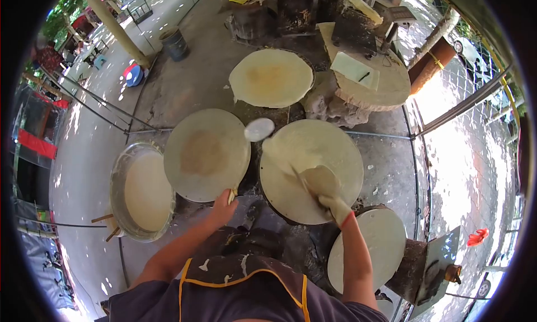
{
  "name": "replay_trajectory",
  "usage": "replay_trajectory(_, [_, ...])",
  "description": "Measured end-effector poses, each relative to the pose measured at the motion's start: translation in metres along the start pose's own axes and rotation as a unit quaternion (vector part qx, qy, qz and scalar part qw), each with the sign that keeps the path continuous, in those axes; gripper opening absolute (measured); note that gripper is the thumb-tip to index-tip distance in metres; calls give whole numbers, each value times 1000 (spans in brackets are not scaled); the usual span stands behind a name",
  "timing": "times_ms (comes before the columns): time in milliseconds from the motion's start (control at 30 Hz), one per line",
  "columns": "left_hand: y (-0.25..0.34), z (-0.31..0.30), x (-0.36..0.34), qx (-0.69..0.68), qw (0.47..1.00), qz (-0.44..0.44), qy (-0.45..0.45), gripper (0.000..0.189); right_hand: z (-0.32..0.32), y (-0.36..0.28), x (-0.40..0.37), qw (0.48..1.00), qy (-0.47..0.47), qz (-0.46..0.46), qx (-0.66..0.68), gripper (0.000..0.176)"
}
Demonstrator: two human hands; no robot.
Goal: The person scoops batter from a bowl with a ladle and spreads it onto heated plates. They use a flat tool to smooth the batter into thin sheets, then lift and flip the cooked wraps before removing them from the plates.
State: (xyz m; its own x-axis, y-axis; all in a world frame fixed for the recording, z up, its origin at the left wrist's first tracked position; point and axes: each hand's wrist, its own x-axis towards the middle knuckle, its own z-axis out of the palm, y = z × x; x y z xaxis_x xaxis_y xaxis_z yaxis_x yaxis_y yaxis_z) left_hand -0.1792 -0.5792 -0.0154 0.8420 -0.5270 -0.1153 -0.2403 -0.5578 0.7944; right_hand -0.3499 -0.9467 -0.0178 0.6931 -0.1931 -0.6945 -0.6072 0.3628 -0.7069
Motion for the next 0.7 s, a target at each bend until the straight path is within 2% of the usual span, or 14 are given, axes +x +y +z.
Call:
replay_trajectory(67, [8, 5, -19, 50, 997, -35, -44, 29, -27, 4, -45, 985, -105, 113, 84, 25])
replay_trajectory(133, [18, 0, -43, 96, 989, -60, -93, 31, -62, 21, -35, 994, 90, 64, 0, 24])
replay_trajectory(167, [23, -4, -55, 115, 984, -64, -118, 31, -95, 45, 11, 987, 100, 32, 122, 34])
replay_trajectory(200, [27, -7, -66, 134, 978, -68, -142, 32, -86, 37, 18, 957, 172, -119, 201, 23])
replay_trajectory(267, [26, -13, -90, 177, 968, -78, -158, 33, -31, -41, -16, 974, 205, -45, 83, 25])
replay_trajectory(367, [37, -18, -110, 202, 959, -104, -167, 35, 10, -43, -13, 993, 33, 28, -107, 27])
replay_trajectory(400, [40, -17, -117, 202, 958, -116, -168, 35, 6, -35, -15, 995, 2, 39, -89, 27])
replay_trajectory(467, [39, -12, -125, 206, 962, -86, -159, 36, -15, -16, -20, 995, -60, 59, -55, 28])
replay_trajectory(500, [38, -9, -126, 208, 964, -71, -152, 36, -22, -16, -30, 996, 4, 41, -78, 29])
replay_trajectory(600, [33, 1, -131, 227, 962, -57, -144, 36, -25, -11, -19, 978, 197, -41, 56, 30])
replay_trajectory(633, [35, 2, -132, 225, 963, -48, -143, 35, -21, -4, -18, 983, 165, -77, 1, 30])
replay_trajectory(700, [38, 0, -132, 221, 964, -28, -143, 34, -12, 6, -22, 997, 57, -31, -53, 31])
